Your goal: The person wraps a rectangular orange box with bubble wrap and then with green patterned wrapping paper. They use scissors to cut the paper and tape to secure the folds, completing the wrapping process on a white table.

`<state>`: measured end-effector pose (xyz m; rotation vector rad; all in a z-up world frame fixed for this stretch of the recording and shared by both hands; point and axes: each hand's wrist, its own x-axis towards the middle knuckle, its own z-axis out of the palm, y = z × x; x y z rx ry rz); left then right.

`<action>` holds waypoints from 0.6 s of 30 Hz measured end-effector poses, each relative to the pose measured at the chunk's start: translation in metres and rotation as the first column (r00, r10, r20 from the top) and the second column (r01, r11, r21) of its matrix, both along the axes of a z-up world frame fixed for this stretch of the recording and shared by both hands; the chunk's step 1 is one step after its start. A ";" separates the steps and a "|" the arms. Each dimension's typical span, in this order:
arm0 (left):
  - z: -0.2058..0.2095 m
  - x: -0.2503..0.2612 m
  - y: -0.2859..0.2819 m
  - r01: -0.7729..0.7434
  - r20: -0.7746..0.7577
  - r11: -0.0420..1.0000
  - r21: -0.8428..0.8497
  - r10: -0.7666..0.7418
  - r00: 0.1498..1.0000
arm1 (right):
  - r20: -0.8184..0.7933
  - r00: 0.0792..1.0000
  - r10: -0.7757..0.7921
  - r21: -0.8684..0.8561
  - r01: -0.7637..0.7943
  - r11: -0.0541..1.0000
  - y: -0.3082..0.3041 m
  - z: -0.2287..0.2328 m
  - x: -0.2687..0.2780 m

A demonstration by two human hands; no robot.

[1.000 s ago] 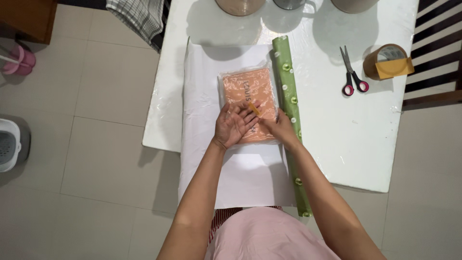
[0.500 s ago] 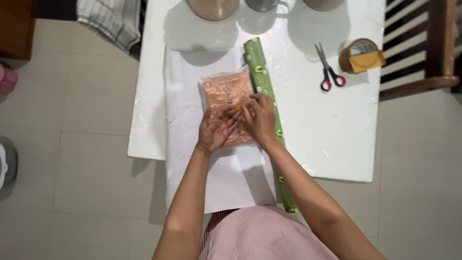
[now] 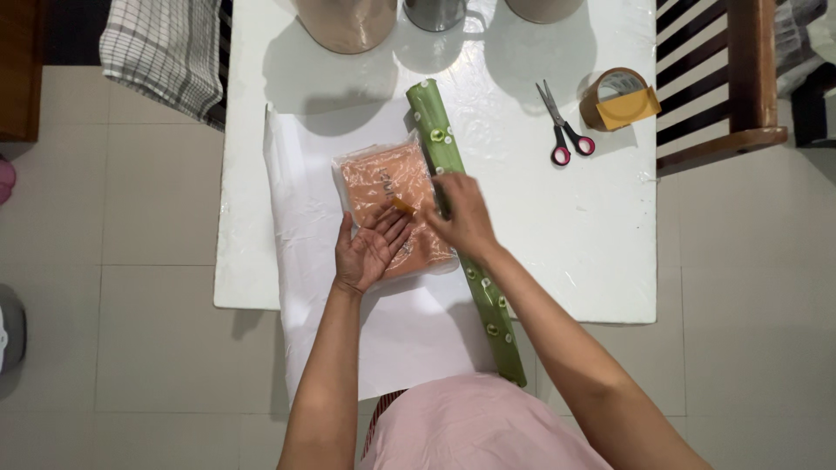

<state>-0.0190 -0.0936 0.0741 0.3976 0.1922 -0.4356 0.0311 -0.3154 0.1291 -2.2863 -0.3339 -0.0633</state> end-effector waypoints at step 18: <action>0.004 0.000 0.001 0.014 0.033 1.000 0.015 -0.014 0.999 | 0.349 0.891 -0.292 -0.573 0.449 0.686 -0.289 -0.134 0.179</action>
